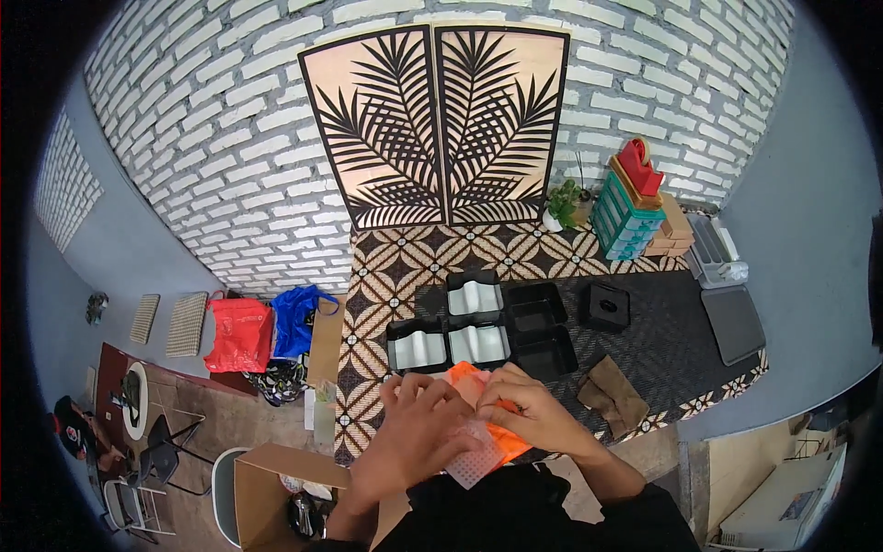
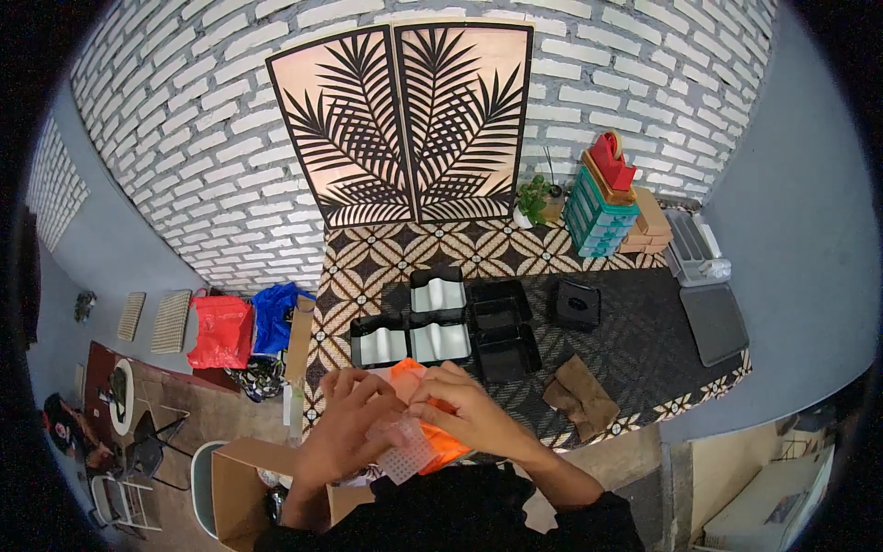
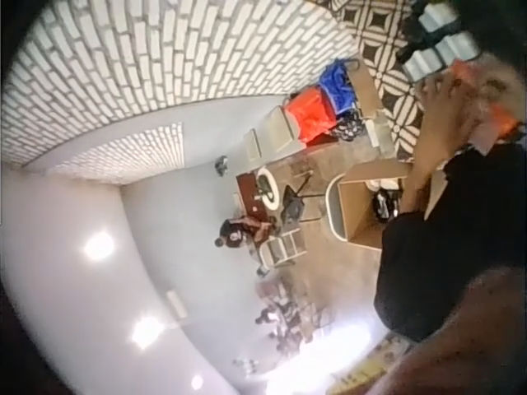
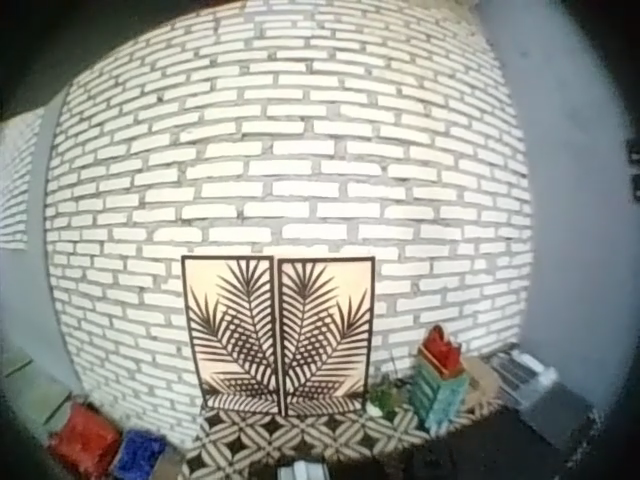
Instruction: The recorder is unpacking and organizing black takeout containers and white foam inserts on a table.
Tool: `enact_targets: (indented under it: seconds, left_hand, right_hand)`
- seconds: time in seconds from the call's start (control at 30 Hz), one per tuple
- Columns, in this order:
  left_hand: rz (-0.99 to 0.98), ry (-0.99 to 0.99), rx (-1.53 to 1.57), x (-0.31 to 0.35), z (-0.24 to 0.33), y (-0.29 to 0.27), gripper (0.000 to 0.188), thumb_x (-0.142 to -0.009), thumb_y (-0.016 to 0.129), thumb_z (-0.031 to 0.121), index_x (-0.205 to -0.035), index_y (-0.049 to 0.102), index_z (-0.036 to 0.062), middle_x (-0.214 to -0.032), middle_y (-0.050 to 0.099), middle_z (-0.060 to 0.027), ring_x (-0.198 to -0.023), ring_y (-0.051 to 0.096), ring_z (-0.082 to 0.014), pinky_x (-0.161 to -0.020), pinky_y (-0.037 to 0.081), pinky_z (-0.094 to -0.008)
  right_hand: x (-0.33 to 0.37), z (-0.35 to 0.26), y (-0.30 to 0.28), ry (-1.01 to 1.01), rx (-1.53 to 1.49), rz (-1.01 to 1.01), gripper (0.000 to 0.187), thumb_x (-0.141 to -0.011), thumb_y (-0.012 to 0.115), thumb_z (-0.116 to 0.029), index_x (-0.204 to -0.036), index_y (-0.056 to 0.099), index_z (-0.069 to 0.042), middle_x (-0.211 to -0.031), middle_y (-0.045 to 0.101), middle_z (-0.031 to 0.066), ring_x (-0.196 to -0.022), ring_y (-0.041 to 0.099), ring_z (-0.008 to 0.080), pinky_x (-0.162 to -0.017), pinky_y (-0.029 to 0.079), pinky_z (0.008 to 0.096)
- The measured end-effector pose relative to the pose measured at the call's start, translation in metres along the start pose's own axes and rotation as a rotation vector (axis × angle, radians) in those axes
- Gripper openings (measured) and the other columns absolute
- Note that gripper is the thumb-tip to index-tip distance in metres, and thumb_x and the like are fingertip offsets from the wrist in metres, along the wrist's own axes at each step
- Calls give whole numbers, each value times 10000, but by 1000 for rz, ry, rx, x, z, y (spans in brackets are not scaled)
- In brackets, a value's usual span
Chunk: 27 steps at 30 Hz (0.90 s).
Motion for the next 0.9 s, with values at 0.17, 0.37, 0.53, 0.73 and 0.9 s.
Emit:
enact_targets:
  seconds: [0.17, 0.37, 0.53, 0.73, 0.9]
  left_hand:
    - [70, -46, -189, 4, 12, 7, 228, -854, 685, 229, -1012, 603, 86, -1079, 543, -34, -1092, 442, -270, -958, 249, -488]
    - [-52, 5, 138, 7, 0, 23, 248, -809, 704, 215, -951, 567, 64, -974, 525, -69, -1028, 448, -283, -915, 273, -453]
    - [71, -53, 505, 15, -27, 72, 224, -801, 711, 202, -802, 546, 50, -860, 466, -57, -932, 418, -266, -866, 285, -407]
    - [291, 29, 828, 12, -48, 94, 329, -886, 629, 244, -718, 419, 54, -794, 366, -21, -809, 347, -175, -800, 299, -352]
    - [372, -84, 970, 7, -59, 103, 343, -954, 546, 298, -743, 445, 47, -836, 418, -14, -804, 375, -135, -823, 341, -317]
  right_hand:
    - [2, -24, -3, 63, 138, 53, 142, -925, 619, -122, -870, 591, 6, -870, 545, 104, -836, 545, 257, -773, 453, 367]
    - [11, -10, 9, 88, 93, -202, 192, -988, 539, -169, -927, 538, 12, -896, 527, 120, -853, 550, 256, -751, 440, 362]
    - [21, 25, 25, 162, -316, -186, 168, -984, 528, -109, -854, 485, -10, -836, 475, 51, -787, 486, 143, -709, 403, 294]
    - [16, 49, 39, 253, -645, -73, 175, -978, 515, -68, -818, 445, -56, -810, 365, -36, -739, 361, 82, -685, 353, 251]
    - [8, 54, 40, 232, -746, -28, 155, -978, 502, -64, -829, 459, -66, -809, 367, -50, -753, 371, 68, -715, 362, 228]
Point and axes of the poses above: each hand's wrist, its own x-axis away from the middle knuckle, its own y-axis out of the palm, z = x × y, the point moved 3 cm from there along -x, towards the middle knuckle
